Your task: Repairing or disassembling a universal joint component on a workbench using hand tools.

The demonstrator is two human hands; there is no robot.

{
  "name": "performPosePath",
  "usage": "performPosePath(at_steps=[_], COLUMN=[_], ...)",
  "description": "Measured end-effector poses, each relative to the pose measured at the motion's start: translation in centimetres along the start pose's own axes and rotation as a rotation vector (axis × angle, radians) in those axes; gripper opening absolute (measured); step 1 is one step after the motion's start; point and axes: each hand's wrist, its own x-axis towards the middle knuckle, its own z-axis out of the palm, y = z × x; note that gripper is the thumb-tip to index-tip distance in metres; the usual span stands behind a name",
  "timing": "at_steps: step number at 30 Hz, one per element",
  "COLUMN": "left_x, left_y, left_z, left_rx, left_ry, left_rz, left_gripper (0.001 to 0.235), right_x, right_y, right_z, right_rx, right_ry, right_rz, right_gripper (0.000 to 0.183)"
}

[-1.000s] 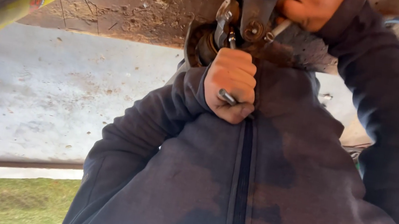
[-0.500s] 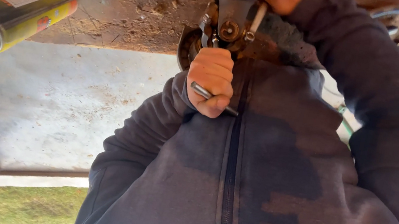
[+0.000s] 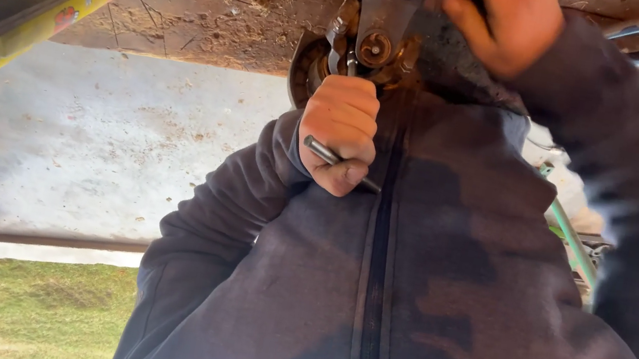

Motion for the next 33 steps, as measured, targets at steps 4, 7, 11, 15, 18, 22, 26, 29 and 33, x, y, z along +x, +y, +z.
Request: performPosePath(at_steps=[4,7,11,15,18,22,26,29,33], left_x=[-0.6,-0.2,0.0,0.0,-0.3,-0.1,0.1,0.0,-0.3], left_y=[-0.2,-0.3,0.0,-0.1,-0.4,-0.8,-0.5,-0.5,-0.6], left_z=[0.2,0.2,0.2,-0.1,0.5,0.9,0.9,0.9,0.9], left_rx=[-0.020,0.003,0.023,0.046,0.060,0.099,0.122,0.106,0.112], left_ry=[0.037,0.007,0.055,-0.015,-0.017,-0.023,-0.042,-0.032,-0.023], left_rz=[-0.001,0.031,0.025,0.043,0.060,0.072,0.064,0.054,0.051], left_gripper=[0.023,0.024,0.024,0.024,0.025,0.030,0.033,0.035,0.034], right_x=[-1.8,-1.8,-2.3,-2.4,-2.5,-1.5,-2.5,-3.6,-4.2], right_y=[-7.9,-9.7,-10.2,-10.4,-11.4,-13.7,-12.7,-12.0,-12.0], right_z=[-5.1,-6.6,-7.2,-6.8,-6.8,-7.8,-6.3,-5.2,-3.9], right_rx=[0.007,0.142,0.320,0.376,0.283,-0.086,-0.168,-0.009,0.067], right_ry=[-0.237,-0.438,-0.415,-0.482,-0.486,-0.371,-0.469,-0.540,-0.327], right_rz=[0.318,0.479,0.451,0.650,0.690,0.433,0.483,0.664,0.589], right_gripper=[0.036,0.051,0.052,0.044,0.037,0.031,0.035,0.029,0.034])
